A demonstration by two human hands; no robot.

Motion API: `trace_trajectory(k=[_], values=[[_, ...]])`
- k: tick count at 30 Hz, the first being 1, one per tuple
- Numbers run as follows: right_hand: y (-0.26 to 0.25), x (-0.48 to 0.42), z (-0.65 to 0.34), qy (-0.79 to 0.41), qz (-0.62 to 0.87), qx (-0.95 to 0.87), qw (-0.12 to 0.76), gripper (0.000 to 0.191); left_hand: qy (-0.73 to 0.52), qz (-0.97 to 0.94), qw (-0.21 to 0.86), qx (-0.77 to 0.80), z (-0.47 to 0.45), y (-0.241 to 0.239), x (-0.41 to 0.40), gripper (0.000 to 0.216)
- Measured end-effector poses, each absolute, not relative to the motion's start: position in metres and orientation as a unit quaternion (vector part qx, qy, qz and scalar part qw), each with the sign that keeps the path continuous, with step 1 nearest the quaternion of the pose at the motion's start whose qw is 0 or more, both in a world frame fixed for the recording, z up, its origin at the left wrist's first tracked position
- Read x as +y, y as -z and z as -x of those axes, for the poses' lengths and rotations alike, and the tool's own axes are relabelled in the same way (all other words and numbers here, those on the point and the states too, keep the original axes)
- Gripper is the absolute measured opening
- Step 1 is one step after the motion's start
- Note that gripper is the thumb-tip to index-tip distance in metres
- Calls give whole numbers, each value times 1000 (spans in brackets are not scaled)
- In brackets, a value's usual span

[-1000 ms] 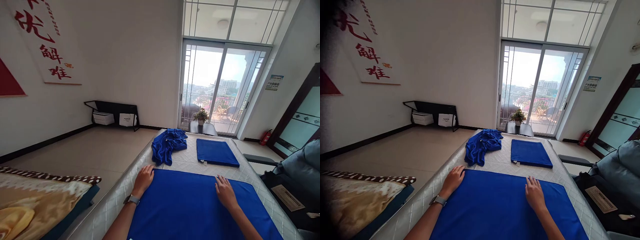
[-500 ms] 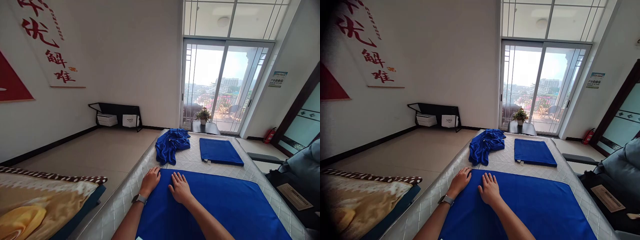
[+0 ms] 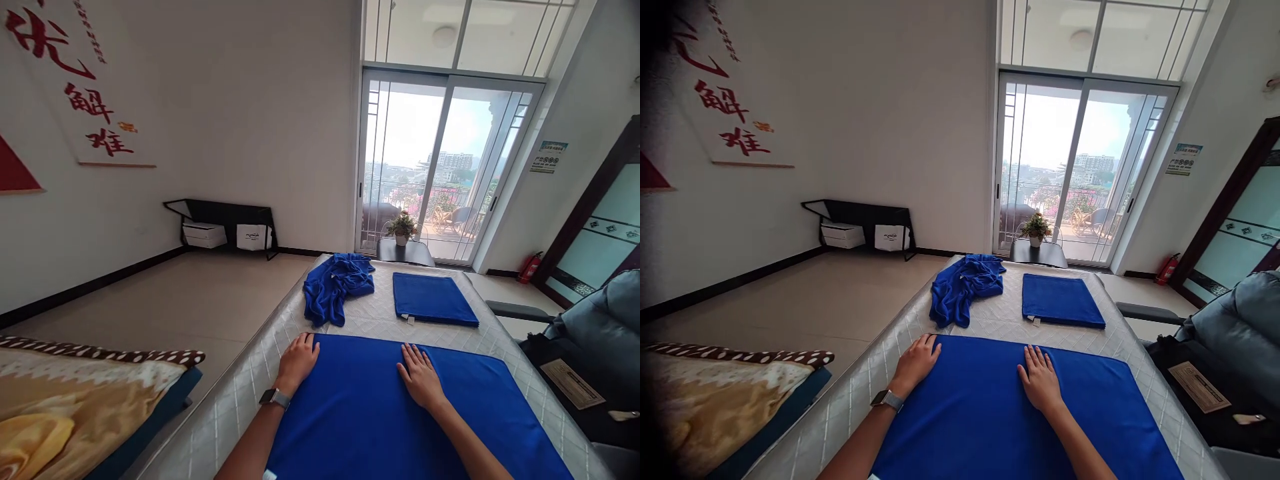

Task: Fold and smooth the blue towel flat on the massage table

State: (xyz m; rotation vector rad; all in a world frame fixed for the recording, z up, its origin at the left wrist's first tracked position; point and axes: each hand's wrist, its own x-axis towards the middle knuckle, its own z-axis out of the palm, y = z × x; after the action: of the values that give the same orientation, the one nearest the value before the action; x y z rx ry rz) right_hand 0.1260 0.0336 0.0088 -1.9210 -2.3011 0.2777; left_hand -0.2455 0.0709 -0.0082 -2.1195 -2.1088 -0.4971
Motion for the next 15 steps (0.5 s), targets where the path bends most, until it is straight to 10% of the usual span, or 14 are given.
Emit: trace_trajectory(k=[15], values=[[-34,-10,-308,45,803,-583,110,33,143,705,47,-693,245,31,78,62]])
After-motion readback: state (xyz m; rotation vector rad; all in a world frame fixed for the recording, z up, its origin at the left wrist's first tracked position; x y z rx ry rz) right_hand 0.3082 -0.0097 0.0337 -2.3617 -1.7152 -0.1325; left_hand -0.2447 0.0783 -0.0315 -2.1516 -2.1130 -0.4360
